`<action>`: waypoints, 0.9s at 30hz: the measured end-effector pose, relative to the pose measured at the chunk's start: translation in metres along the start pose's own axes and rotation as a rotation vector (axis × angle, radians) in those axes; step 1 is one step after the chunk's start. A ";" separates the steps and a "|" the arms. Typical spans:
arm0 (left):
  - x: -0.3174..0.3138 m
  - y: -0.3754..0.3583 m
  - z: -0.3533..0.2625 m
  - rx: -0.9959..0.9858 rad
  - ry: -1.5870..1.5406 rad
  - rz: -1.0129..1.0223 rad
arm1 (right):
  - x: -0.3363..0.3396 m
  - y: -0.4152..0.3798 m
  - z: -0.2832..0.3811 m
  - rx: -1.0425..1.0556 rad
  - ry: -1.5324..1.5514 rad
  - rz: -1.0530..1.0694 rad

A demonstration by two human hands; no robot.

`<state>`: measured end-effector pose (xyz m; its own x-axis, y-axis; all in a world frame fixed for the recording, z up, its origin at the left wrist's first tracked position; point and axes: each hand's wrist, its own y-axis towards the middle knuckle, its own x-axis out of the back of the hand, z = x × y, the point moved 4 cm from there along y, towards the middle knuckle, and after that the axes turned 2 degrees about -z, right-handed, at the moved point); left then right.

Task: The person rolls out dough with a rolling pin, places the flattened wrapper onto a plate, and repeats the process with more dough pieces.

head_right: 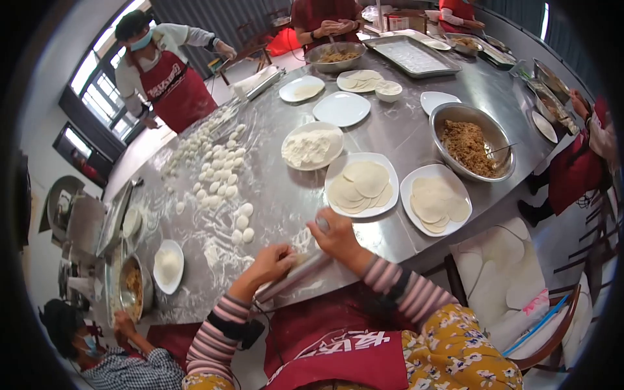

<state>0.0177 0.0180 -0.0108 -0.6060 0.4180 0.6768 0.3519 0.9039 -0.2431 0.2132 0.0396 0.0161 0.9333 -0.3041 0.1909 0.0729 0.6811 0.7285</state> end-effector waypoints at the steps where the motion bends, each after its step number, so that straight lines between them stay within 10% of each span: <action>1: -0.001 0.000 -0.001 -0.004 0.010 0.005 | 0.011 -0.011 0.005 -0.030 0.004 0.026; 13: 0.009 0.123 -0.089 -0.031 -0.858 -0.017 | 0.041 -0.032 0.025 -0.188 0.226 0.147; 27: -0.025 -0.069 -0.054 -0.235 0.272 -0.352 | 0.014 -0.009 0.001 -0.197 0.106 0.124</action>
<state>0.0474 -0.0598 0.0262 -0.5202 0.0243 0.8537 0.3300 0.9277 0.1747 0.2251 0.0281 0.0129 0.9702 -0.1455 0.1937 0.0125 0.8285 0.5598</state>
